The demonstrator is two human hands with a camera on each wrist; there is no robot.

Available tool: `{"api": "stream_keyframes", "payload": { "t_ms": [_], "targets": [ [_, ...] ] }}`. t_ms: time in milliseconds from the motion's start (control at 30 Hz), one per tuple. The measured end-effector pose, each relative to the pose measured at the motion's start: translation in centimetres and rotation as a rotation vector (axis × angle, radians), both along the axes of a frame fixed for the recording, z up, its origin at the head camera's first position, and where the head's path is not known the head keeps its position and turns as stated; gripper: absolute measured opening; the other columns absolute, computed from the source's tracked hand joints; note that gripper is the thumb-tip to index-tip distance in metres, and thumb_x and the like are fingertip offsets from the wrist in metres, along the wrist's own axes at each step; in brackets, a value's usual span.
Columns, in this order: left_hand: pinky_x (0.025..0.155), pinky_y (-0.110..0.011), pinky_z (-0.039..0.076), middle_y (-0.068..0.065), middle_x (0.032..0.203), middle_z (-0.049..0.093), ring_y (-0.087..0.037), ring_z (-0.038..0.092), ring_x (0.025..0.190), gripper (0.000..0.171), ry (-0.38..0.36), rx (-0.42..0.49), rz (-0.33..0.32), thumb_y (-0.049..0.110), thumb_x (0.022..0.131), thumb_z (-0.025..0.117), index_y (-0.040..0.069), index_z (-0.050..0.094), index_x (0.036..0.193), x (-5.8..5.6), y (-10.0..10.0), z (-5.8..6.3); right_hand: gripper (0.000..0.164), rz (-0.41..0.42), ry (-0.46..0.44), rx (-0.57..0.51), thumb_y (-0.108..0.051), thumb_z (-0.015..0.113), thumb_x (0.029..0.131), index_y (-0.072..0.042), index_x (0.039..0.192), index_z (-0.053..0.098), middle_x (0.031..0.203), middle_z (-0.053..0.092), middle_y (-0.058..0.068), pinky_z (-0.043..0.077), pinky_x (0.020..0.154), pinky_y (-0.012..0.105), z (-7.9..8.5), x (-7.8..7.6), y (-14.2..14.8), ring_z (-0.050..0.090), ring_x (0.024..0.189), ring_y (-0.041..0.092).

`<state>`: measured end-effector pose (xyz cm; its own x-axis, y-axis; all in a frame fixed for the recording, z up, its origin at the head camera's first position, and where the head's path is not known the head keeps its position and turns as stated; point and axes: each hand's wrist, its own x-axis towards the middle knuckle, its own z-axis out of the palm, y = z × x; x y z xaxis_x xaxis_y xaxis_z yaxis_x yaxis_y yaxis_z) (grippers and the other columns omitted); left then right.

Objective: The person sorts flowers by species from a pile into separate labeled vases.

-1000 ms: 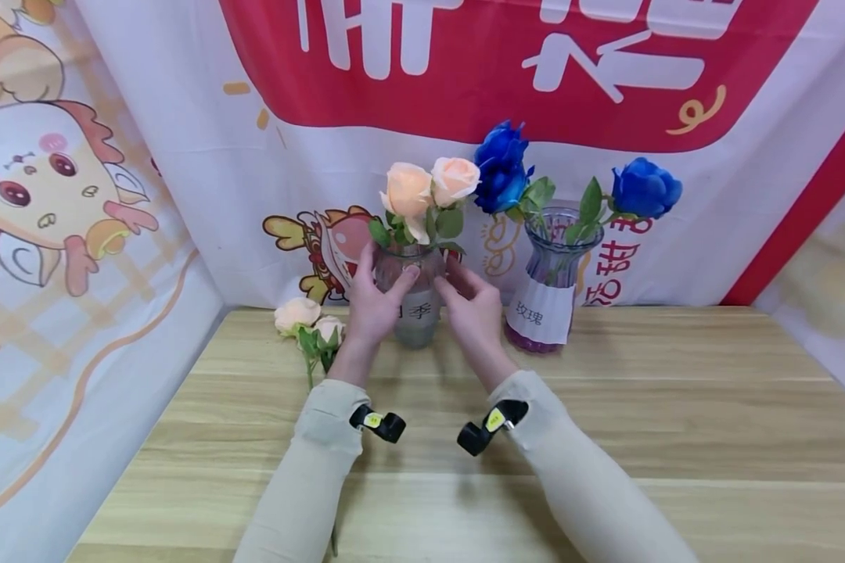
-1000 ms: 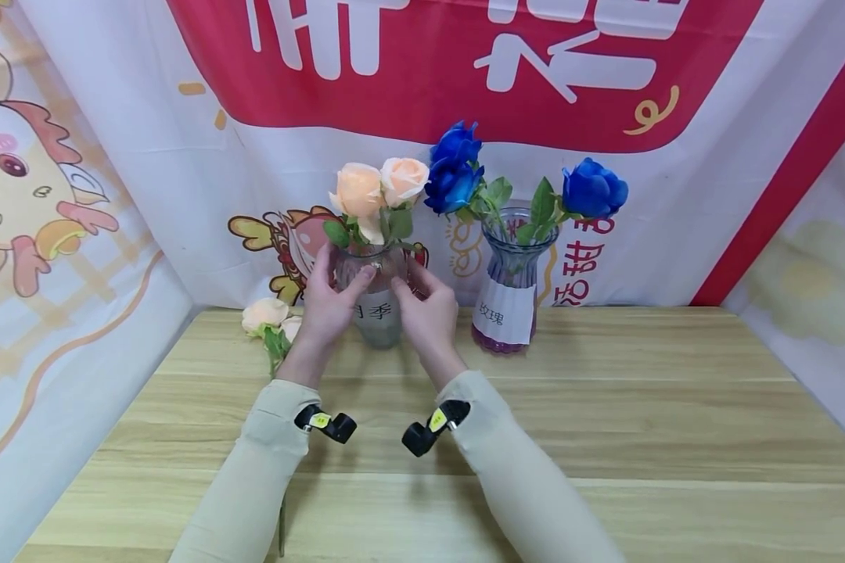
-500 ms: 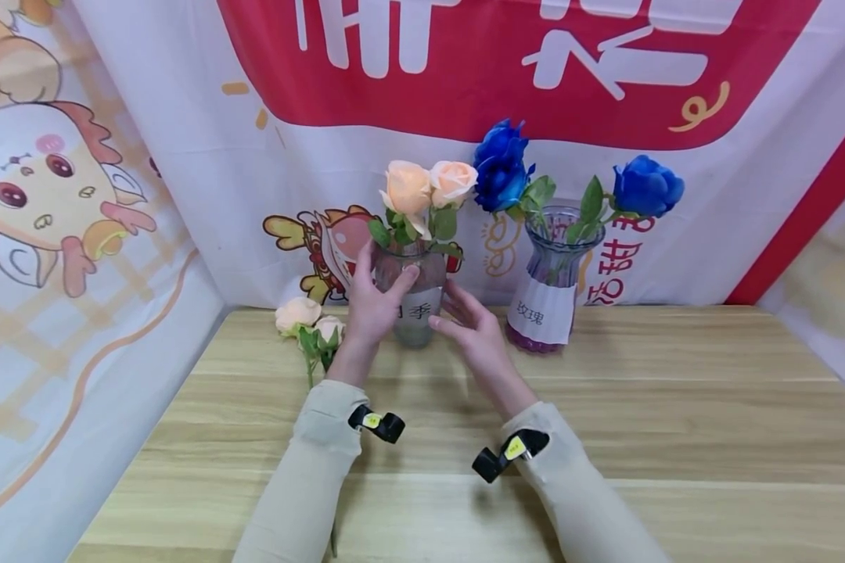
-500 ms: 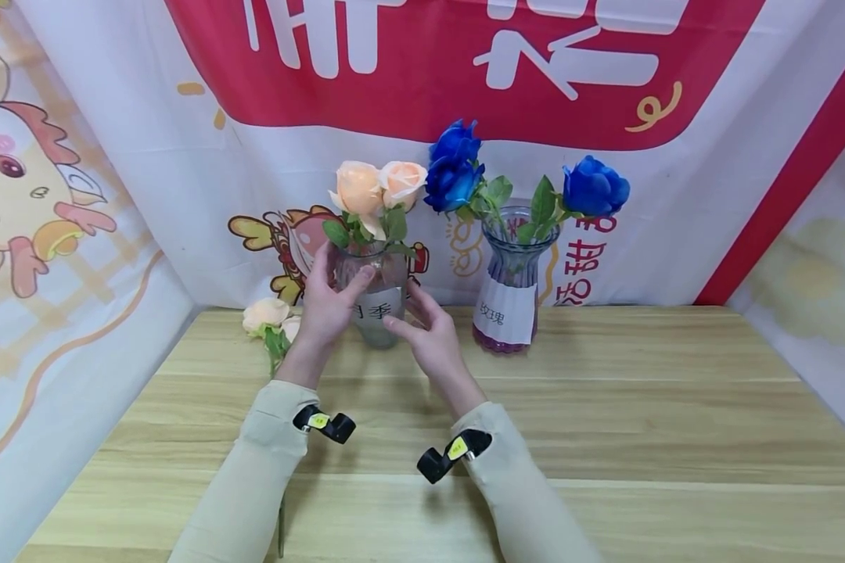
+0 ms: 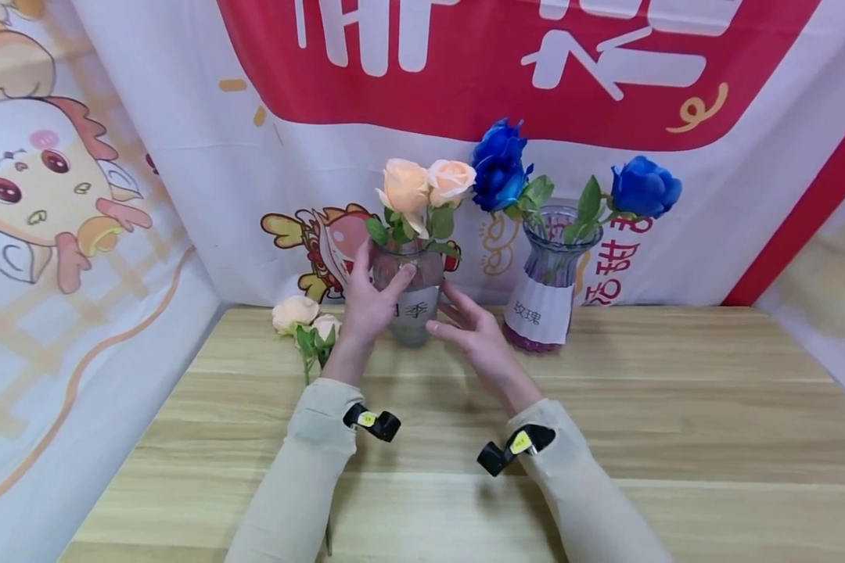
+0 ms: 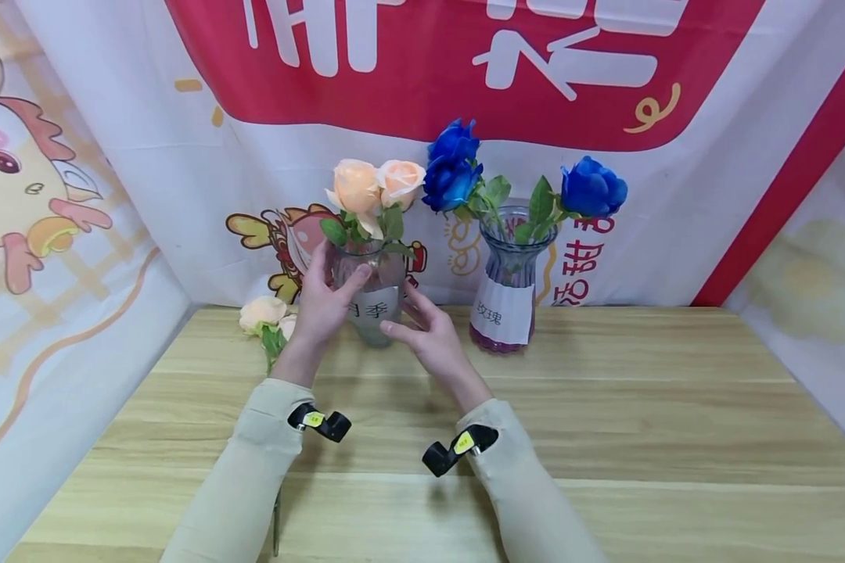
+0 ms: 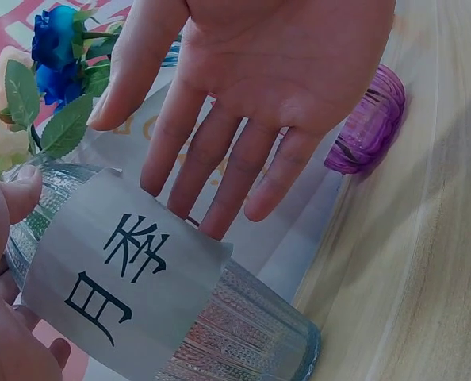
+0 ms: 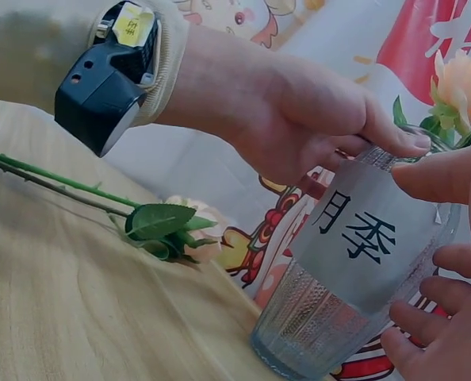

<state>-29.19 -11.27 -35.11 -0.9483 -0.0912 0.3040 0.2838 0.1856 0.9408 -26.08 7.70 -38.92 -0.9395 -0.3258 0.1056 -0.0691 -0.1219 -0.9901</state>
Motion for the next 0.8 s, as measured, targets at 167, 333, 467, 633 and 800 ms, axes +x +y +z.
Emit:
{"api": "stream_keyframes", "payload": {
  "t_ms": [167, 333, 467, 633, 800],
  "targets": [
    [0.137, -0.048, 0.016, 0.000, 0.172, 0.036, -0.018, 0.029, 0.162, 0.083, -0.023, -0.003, -0.003, 0.038, 0.099, 0.076, 0.026, 0.030, 0.167, 0.0, 0.2, 0.2, 0.077, 0.001, 0.007, 0.011, -0.013, 0.068, 0.101, -0.016, 0.168, 0.030, 0.177, 0.029, 0.000, 0.031, 0.132, 0.052, 0.1, 0.0, 0.2, 0.031, 0.162, 0.028],
    [0.137, -0.050, 0.017, 0.001, 0.172, 0.036, -0.020, 0.030, 0.162, 0.083, -0.038, 0.011, -0.010, 0.034, 0.098, 0.077, 0.028, 0.030, 0.167, 0.3, 0.1, 0.4, 0.077, 0.010, 0.000, 0.012, -0.014, 0.068, 0.102, -0.017, 0.168, 0.030, 0.177, 0.028, 0.000, 0.030, 0.133, 0.051, 0.2, 0.0, 0.3, 0.031, 0.163, 0.028],
    [0.138, -0.050, 0.013, 0.001, 0.174, 0.033, -0.019, 0.025, 0.164, 0.085, -0.041, 0.041, -0.028, 0.021, 0.097, 0.076, 0.025, 0.029, 0.168, 0.5, -0.1, 0.7, 0.076, 0.009, -0.004, 0.012, -0.014, 0.067, 0.102, -0.016, 0.168, 0.030, 0.177, 0.028, 0.000, 0.031, 0.132, 0.051, 0.1, 0.1, 0.4, 0.031, 0.162, 0.029],
    [0.138, -0.049, 0.015, -0.003, 0.171, 0.040, -0.021, 0.030, 0.161, 0.079, -0.029, 0.093, 0.041, 0.007, 0.096, 0.072, 0.016, 0.035, 0.165, 1.2, -1.1, 1.6, 0.075, -0.005, -0.004, 0.007, -0.014, 0.068, 0.102, -0.015, 0.168, 0.031, 0.176, 0.030, 0.002, 0.033, 0.131, 0.051, 0.0, -0.1, 0.3, 0.033, 0.161, 0.029],
    [0.122, -0.034, 0.045, -0.008, 0.155, 0.058, -0.022, 0.054, 0.142, 0.060, -0.072, 0.222, 0.165, 0.007, 0.100, 0.070, 0.011, 0.047, 0.155, 2.7, -2.5, 1.9, 0.076, -0.005, -0.006, 0.010, -0.015, 0.069, 0.102, -0.015, 0.168, 0.032, 0.176, 0.030, 0.002, 0.033, 0.131, 0.051, 0.1, -0.1, 0.4, 0.034, 0.161, 0.029]
  ]
}}
